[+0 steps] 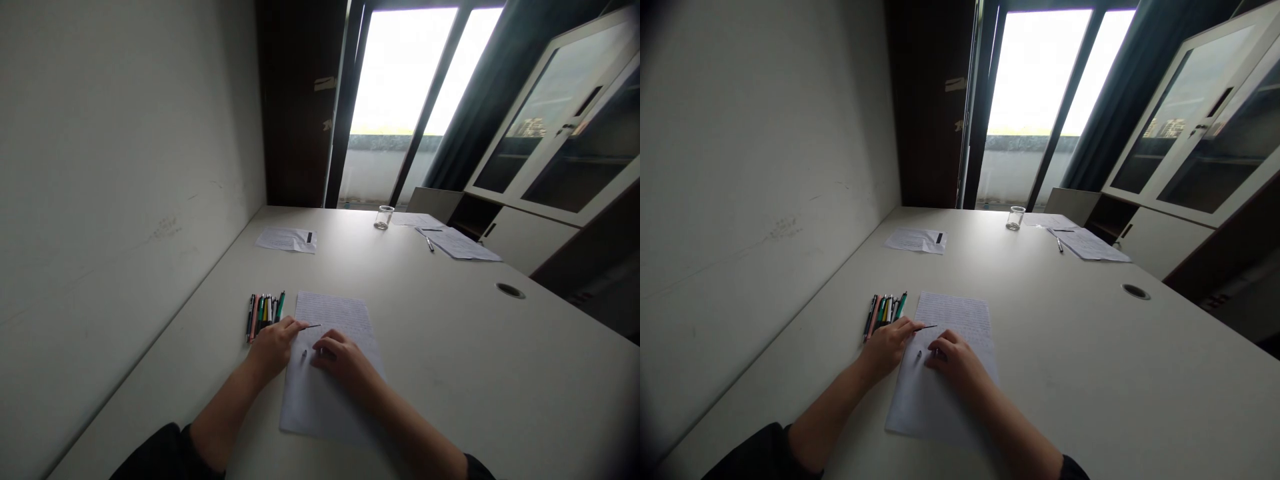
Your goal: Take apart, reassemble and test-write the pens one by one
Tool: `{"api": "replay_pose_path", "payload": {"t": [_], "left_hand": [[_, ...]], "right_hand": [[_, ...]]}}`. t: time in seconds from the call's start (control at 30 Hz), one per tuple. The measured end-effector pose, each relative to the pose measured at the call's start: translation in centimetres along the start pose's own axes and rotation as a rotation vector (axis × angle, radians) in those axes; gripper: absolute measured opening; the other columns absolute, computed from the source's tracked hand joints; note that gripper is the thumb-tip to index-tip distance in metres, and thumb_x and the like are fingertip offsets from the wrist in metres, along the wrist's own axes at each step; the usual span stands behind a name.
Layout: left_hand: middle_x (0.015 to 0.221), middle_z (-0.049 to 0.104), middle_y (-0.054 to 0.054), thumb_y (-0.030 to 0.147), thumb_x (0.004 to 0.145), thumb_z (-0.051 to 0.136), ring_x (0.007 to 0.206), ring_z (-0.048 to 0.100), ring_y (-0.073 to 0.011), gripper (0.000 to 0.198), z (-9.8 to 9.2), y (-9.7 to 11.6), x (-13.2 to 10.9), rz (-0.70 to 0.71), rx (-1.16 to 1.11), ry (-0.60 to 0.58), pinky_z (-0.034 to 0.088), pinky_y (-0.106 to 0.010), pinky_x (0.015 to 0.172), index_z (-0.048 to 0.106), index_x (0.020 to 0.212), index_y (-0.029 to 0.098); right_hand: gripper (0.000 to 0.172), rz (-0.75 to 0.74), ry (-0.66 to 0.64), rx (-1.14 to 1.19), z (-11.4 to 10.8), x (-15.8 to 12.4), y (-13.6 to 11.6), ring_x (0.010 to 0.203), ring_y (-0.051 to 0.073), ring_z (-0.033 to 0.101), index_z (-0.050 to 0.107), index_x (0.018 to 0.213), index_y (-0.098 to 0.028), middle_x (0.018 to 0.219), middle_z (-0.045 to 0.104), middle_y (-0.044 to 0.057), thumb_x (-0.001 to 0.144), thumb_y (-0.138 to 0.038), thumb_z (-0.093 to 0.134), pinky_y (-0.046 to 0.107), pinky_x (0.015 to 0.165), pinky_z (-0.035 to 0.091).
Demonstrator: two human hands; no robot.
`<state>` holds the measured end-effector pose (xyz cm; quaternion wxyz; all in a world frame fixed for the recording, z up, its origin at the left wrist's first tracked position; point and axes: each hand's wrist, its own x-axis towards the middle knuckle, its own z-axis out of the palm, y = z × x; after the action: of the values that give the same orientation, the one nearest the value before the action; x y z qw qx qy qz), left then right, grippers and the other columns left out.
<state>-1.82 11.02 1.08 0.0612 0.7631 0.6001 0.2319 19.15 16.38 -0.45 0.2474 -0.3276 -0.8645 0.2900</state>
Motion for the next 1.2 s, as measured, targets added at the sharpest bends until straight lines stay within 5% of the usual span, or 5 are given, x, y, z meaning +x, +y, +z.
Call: {"api": "replay_pose_path", "payload": {"t": [0.33, 0.43, 0.6, 0.87, 1.2], "left_hand": [[0.11, 0.065, -0.001, 0.003, 0.089, 0.047, 0.088, 0.067, -0.0169, 0.044, 0.1, -0.1, 0.0, 0.035, 0.005, 0.038, 0.052, -0.025, 0.075, 0.056, 0.123, 0.03], [0.11, 0.065, -0.001, -0.001, 0.087, 0.046, 0.087, 0.066, -0.0166, 0.047, -0.1, 0.1, 0.0, 0.058, 0.022, 0.061, 0.053, -0.026, 0.074, 0.056, 0.123, 0.028], [0.112, 0.066, -0.001, -0.007, 0.084, 0.043, 0.089, 0.064, -0.0159, 0.053, -0.4, 0.6, 0.0, 0.151, 0.01, 0.076, 0.053, -0.027, 0.077, 0.056, 0.124, 0.026], [0.108, 0.067, -0.002, -0.007, 0.084, 0.044, 0.093, 0.063, -0.0167, 0.054, -0.3, 0.7, 0.0, 0.248, -0.042, 0.063, 0.052, -0.029, 0.081, 0.057, 0.125, 0.025], [0.107, 0.067, -0.004, -0.006, 0.087, 0.041, 0.09, 0.064, -0.0158, 0.05, -0.4, 0.7, -0.1, 0.234, -0.062, 0.088, 0.053, -0.028, 0.08, 0.059, 0.122, 0.024]], "right_hand": [[0.017, -0.051, 0.023, 0.025, -0.1, -0.3, -0.3, 0.079, 0.018, 0.065, 0.072, 0.095, -0.022, 0.097, 0.067, 0.005, 0.079, -0.02, 0.077, 0.029, 0.075, 0.054], [0.009, -0.022, 0.137, 0.056, -0.7, -0.3, 0.0, 0.075, 0.017, 0.064, 0.07, 0.091, -0.021, 0.088, 0.067, 0.004, 0.084, -0.026, 0.071, 0.029, 0.071, 0.054], [0.024, 0.063, 0.329, 0.18, -1.7, -0.2, 0.0, 0.075, 0.019, 0.067, 0.066, 0.106, -0.021, 0.086, 0.07, 0.004, 0.087, -0.036, 0.067, 0.032, 0.074, 0.056], [0.011, 0.048, 0.271, 0.194, -2.0, -0.3, -0.9, 0.074, 0.017, 0.067, 0.072, 0.09, -0.023, 0.084, 0.073, 0.002, 0.088, -0.031, 0.065, 0.026, 0.068, 0.053], [0.014, 0.068, 0.288, 0.177, -3.1, -0.6, -0.2, 0.072, 0.017, 0.067, 0.069, 0.087, -0.022, 0.081, 0.072, 0.002, 0.091, -0.031, 0.059, 0.026, 0.067, 0.052]]}}
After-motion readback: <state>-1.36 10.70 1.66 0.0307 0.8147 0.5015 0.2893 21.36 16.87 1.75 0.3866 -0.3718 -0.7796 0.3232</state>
